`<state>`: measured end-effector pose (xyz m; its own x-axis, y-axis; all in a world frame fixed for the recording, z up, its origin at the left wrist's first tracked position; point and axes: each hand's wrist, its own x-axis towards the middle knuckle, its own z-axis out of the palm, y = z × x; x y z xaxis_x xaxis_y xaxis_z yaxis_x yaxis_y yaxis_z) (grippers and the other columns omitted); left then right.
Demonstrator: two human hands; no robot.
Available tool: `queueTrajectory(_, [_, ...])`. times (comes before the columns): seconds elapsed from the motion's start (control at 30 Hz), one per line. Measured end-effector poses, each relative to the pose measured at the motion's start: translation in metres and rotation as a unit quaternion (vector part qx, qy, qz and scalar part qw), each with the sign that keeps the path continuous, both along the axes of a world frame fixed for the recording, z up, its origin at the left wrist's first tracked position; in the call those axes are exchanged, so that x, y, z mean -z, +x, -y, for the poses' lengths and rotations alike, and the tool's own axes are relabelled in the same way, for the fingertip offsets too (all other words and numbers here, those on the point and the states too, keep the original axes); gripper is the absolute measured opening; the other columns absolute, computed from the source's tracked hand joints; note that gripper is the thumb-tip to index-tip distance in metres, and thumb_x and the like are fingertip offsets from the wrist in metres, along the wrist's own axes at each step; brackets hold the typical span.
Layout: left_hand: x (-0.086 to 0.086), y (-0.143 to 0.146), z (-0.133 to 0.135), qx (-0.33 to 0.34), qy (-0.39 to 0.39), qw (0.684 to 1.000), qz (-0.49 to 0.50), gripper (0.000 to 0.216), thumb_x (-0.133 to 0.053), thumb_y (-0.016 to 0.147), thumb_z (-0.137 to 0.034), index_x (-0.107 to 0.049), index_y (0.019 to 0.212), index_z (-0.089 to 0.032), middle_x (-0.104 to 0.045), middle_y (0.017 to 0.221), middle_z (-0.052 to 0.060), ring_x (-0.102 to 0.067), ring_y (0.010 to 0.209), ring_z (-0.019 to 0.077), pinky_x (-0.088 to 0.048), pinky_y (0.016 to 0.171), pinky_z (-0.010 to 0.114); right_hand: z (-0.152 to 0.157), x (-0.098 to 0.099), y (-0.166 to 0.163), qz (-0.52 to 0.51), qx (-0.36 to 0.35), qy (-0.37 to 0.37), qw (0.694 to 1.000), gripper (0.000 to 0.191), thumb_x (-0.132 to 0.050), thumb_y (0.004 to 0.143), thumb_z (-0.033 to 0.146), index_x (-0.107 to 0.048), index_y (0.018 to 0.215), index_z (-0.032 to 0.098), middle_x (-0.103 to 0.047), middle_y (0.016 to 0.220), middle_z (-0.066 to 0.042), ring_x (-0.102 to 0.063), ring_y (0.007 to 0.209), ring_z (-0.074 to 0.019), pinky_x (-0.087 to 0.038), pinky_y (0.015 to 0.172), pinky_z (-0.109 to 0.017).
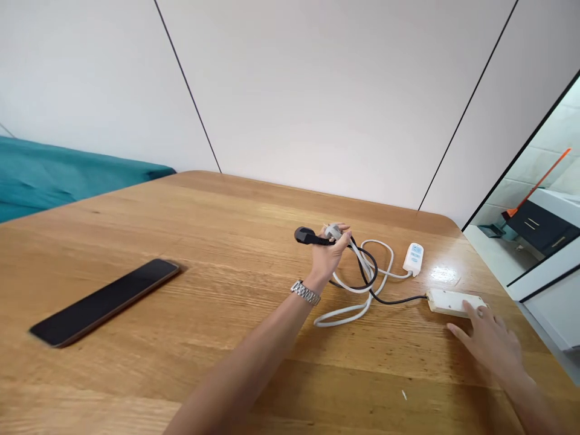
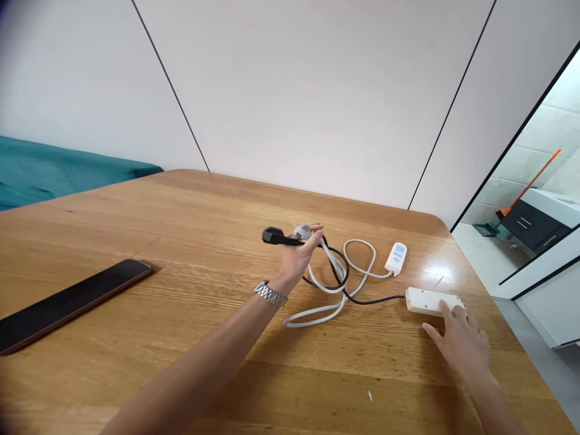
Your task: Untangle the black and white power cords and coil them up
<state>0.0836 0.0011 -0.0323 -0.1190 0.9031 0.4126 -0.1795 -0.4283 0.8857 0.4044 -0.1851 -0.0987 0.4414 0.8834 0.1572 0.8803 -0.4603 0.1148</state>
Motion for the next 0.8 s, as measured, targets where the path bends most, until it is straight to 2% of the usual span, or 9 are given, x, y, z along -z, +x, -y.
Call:
queueTrajectory(0.1, [0.003, 0.003, -0.011, 0.006, -0.014, 0.999, -0.032, 0.019, -0.072, 0.071, -0.033, -0.070, 0.080, -0.017, -0.065, 0.077, 0.003, -0.061, 0.073, 0.0171, -0.049, 0.073, 0.029, -0.021, 0.011, 0.023, -0.038, -0.006, 0.002, 0.999, 0.054, -0.039, 0.092, 0.045, -0.052, 0.139, 0.022, -0.055, 0.136, -0.017, -0.060, 0.115, -0.0345, -0.053, 0.081, -0.047])
queueTrajectory(0.17, [0.005, 0.005, -0.015, 0.031, -0.018, 0.998, -0.045, 0.018, -0.072, 0.072, -0.034, -0.070, 0.079, -0.017, -0.066, 0.075, 0.003, -0.061, 0.073, 0.0169, -0.049, 0.073, 0.028, -0.055, 0.011, 0.035, -0.055, -0.034, 0.018, 0.998, 0.049, -0.043, 0.089, 0.030, -0.057, 0.136, 0.019, -0.054, 0.139, -0.017, -0.061, 0.116, -0.0323, -0.051, 0.091, -0.046])
queueTrajectory(0.27, [0.008, 0.011, -0.019, 0.077, -0.020, 0.994, -0.070, 0.021, -0.073, 0.073, -0.036, -0.071, 0.081, -0.016, -0.068, 0.079, 0.005, -0.063, 0.076, 0.0181, -0.050, 0.075, 0.029, -0.114, 0.008, 0.041, -0.139, -0.074, 0.070, 0.985, 0.054, -0.045, 0.080, 0.012, -0.061, 0.132, 0.013, -0.052, 0.144, -0.018, -0.057, 0.125, -0.0307, -0.043, 0.105, -0.044])
queueTrajectory(0.37, [0.009, 0.022, -0.027, 0.130, -0.004, 0.979, -0.156, 0.026, -0.071, 0.077, -0.038, -0.071, 0.089, -0.015, -0.071, 0.090, 0.010, -0.066, 0.085, 0.0215, -0.051, 0.082, 0.031, -0.160, 0.008, 0.029, -0.297, -0.155, 0.152, 0.930, 0.056, -0.046, 0.069, 0.005, -0.071, 0.118, 0.015, -0.060, 0.138, -0.013, -0.051, 0.132, -0.0271, -0.036, 0.113, -0.042])
queueTrajectory(0.47, [0.014, 0.042, -0.038, 0.185, 0.003, 0.930, -0.319, 0.034, -0.065, 0.084, -0.043, -0.069, 0.104, -0.016, -0.071, 0.108, 0.011, -0.065, 0.100, 0.0228, -0.049, 0.093, 0.033, -0.189, 0.013, -0.004, -0.389, -0.237, 0.184, 0.871, 0.051, -0.046, 0.065, 0.006, -0.077, 0.104, 0.016, -0.067, 0.129, -0.010, -0.056, 0.128, -0.0256, -0.039, 0.112, -0.041])
queueTrajectory(0.6, [0.028, 0.064, -0.045, 0.206, -0.015, 0.865, -0.458, 0.047, -0.073, 0.073, -0.052, -0.070, 0.102, -0.015, -0.070, 0.110, 0.010, -0.058, 0.117, 0.0298, -0.043, 0.105, 0.042, -0.206, 0.026, -0.063, -0.421, -0.300, 0.185, 0.836, 0.038, -0.051, 0.068, 0.012, -0.080, 0.091, 0.022, -0.072, 0.120, -0.004, -0.066, 0.114, -0.0249, -0.051, 0.100, -0.038])
queueTrajectory(0.67, [0.035, 0.067, -0.042, 0.197, -0.019, 0.838, -0.508, 0.053, -0.077, 0.067, -0.053, -0.070, 0.103, -0.015, -0.066, 0.121, 0.013, -0.046, 0.131, 0.0364, -0.032, 0.114, 0.052, -0.203, 0.034, -0.083, -0.429, -0.311, 0.208, 0.822, 0.036, -0.054, 0.069, 0.016, -0.080, 0.093, 0.023, -0.073, 0.117, -0.003, -0.067, 0.110, -0.0255, -0.054, 0.095, -0.038])
queueTrajectory(0.73, [0.041, 0.065, -0.037, 0.194, -0.015, 0.815, -0.547, 0.055, -0.078, 0.066, -0.052, -0.069, 0.107, -0.015, -0.061, 0.130, 0.014, -0.035, 0.139, 0.0389, -0.017, 0.118, 0.060, -0.191, 0.039, -0.089, -0.428, -0.292, 0.247, 0.819, 0.035, -0.053, 0.074, 0.021, -0.078, 0.099, 0.021, -0.074, 0.114, -0.005, -0.069, 0.107, -0.0263, -0.055, 0.092, -0.039])
queueTrajectory(0.8, [0.044, 0.061, -0.033, 0.194, -0.010, 0.797, -0.572, 0.056, -0.076, 0.069, -0.053, -0.069, 0.110, -0.016, -0.059, 0.134, 0.014, -0.030, 0.141, 0.0390, -0.006, 0.119, 0.063, -0.172, 0.042, -0.084, -0.424, -0.262, 0.276, 0.822, 0.034, -0.051, 0.079, 0.027, -0.078, 0.100, 0.019, -0.077, 0.104, -0.009, -0.072, 0.091, -0.0261, -0.057, 0.083, -0.039])
